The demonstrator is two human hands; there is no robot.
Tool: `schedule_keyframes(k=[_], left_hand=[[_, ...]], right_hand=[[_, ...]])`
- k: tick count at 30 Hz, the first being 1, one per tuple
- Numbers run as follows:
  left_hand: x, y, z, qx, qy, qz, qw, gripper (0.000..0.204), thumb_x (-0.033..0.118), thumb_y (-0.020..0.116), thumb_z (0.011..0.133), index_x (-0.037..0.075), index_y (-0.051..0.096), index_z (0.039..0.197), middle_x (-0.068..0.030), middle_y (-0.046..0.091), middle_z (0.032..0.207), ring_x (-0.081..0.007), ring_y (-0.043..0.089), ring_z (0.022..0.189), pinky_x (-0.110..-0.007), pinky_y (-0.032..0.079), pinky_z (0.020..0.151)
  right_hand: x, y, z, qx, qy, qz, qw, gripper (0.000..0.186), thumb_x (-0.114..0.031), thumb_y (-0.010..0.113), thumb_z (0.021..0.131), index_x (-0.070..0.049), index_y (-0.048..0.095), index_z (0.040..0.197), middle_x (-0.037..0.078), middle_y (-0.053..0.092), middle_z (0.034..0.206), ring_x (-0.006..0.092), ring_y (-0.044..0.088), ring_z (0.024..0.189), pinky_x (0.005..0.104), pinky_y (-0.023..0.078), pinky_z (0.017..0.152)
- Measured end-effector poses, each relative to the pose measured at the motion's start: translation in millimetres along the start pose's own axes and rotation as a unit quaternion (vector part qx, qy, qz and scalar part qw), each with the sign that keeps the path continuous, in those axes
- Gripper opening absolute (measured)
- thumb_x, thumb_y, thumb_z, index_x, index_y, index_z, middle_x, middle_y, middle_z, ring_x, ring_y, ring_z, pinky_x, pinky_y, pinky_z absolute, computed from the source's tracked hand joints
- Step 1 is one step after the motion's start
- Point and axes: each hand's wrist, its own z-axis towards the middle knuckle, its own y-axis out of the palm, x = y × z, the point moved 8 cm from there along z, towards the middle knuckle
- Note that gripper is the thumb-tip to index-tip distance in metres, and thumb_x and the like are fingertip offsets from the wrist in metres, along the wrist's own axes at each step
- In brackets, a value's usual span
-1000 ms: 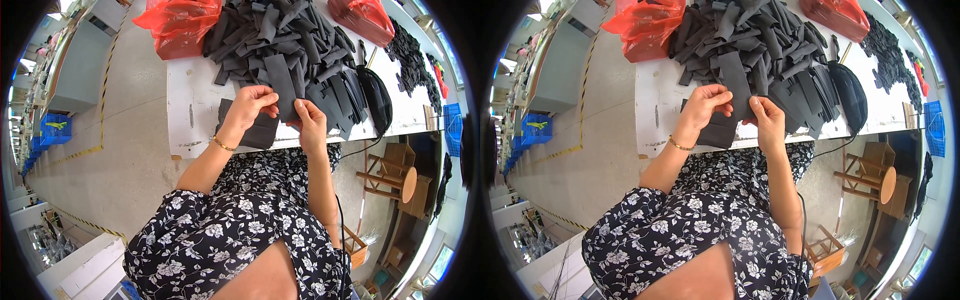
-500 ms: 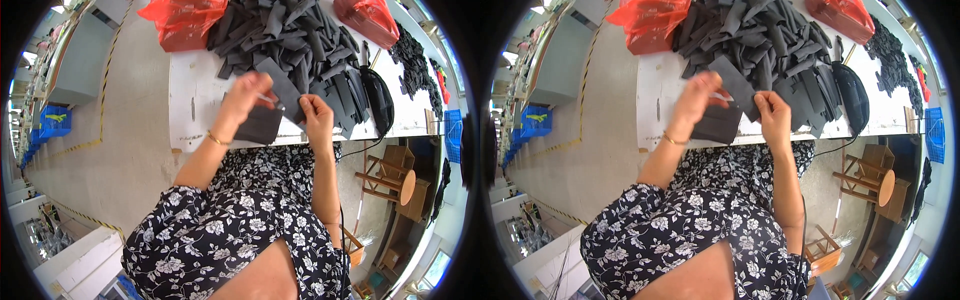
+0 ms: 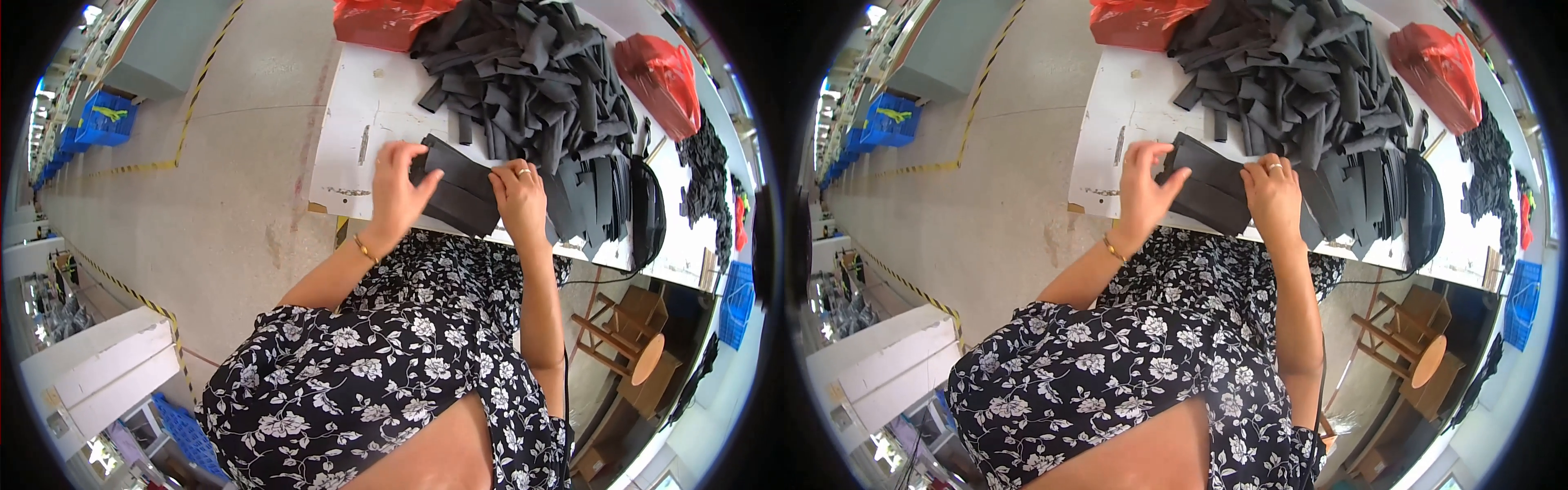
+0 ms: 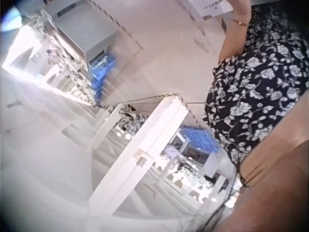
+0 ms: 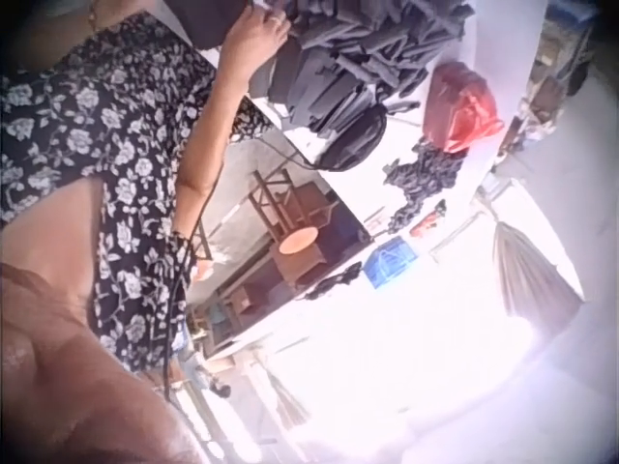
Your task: Sorting and stacking small gray rectangular components on a factory workbench.
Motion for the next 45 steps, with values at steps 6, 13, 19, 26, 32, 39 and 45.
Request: schedule_keyframes(k=[6, 13, 19, 26, 32, 39, 45], left_hand=[[31, 30, -66, -0.147, 0.172, -0.023, 0.974, 0.025, 0.012, 0.073, 0.077, 0.01, 0.069, 0.102, -0.004, 0.058, 0.108, -0.0229, 0.054, 0.11, -0.037, 0.044, 0.091], [12, 38, -87, -0.134, 0.207, -0.002, 0.969, 0.034, 0.012, 0.07, 0.08, 0.01, 0.067, 0.114, -0.005, 0.057, 0.117, -0.0223, 0.053, 0.115, -0.037, 0.043, 0.096], [9, 40, -92, -0.161, 0.211, -0.015, 0.964, 0.038, 0.012, 0.067, 0.08, 0.01, 0.064, 0.118, -0.0058, 0.055, 0.122, -0.0244, 0.051, 0.119, -0.04, 0.04, 0.101], [10, 42, -90, -0.171, 0.207, -0.011, 0.963, 0.04, 0.013, 0.069, 0.081, 0.013, 0.063, 0.121, -0.0051, 0.055, 0.124, -0.0233, 0.051, 0.119, -0.039, 0.042, 0.099], [7, 41, -92, -0.159, 0.196, -0.023, 0.967, 0.033, 0.015, 0.066, 0.084, 0.01, 0.064, 0.116, -0.0064, 0.059, 0.118, -0.0237, 0.053, 0.116, -0.041, 0.042, 0.099], [-13, 1, -95, -0.315, 0.013, -0.128, 0.94, 0.035, 0.016, 0.071, 0.081, 0.006, 0.065, 0.113, -0.0092, 0.065, 0.1, -0.0283, 0.061, 0.098, -0.041, 0.045, 0.095], [-14, 13, -6, -0.212, 0.171, -0.053, 0.961, 0.07, 0.019, 0.08, 0.07, 0.008, 0.05, 0.132, -0.0139, 0.053, 0.128, -0.0295, 0.055, 0.111, -0.043, 0.044, 0.096]], right_hand=[[-15, 26, 6, -0.087, -0.018, 0.057, 0.994, 0.04, -0.024, 0.06, 0.093, 0.0, 0.054, 0.124, 0.018, 0.061, 0.12, 0.0381, 0.056, 0.11, 0.0444, 0.044, 0.091], [-20, 66, 17, -0.255, 0.015, -0.1, 0.962, 0.056, -0.034, 0.055, 0.095, 0.009, 0.046, 0.129, 0.024, 0.06, 0.12, 0.0409, 0.057, 0.11, 0.0471, 0.044, 0.095], [10, 79, 19, -0.445, 0.122, 0.222, 0.859, 0.048, -0.035, 0.066, 0.089, 0.005, 0.057, 0.115, 0.017, 0.067, 0.094, 0.0166, 0.06, 0.088, 0.0314, 0.048, 0.078], [23, 17, 54, -0.234, 0.131, 0.21, 0.94, 0.036, -0.026, 0.064, 0.091, 0.004, 0.057, 0.11, 0.015, 0.065, 0.088, 0.0183, 0.057, 0.079, 0.0316, 0.047, 0.074], [-18, 20, 11, -0.419, 0.059, 0.304, 0.854, 0.049, -0.034, 0.059, 0.095, 0.0, 0.054, 0.13, 0.013, 0.063, 0.098, 0.0178, 0.059, 0.092, 0.0328, 0.047, 0.086], [-31, 54, -15, -0.414, 0.016, 0.058, 0.908, 0.054, -0.041, 0.061, 0.089, -0.005, 0.058, 0.129, 0.024, 0.051, 0.127, 0.0419, 0.051, 0.113, 0.0461, 0.04, 0.099], [-48, 69, -36, -0.339, -0.006, 0.025, 0.94, 0.077, -0.034, 0.066, 0.087, 0.011, 0.033, 0.139, 0.033, 0.037, 0.142, 0.0479, 0.027, 0.139, 0.057, 0.031, 0.11]])
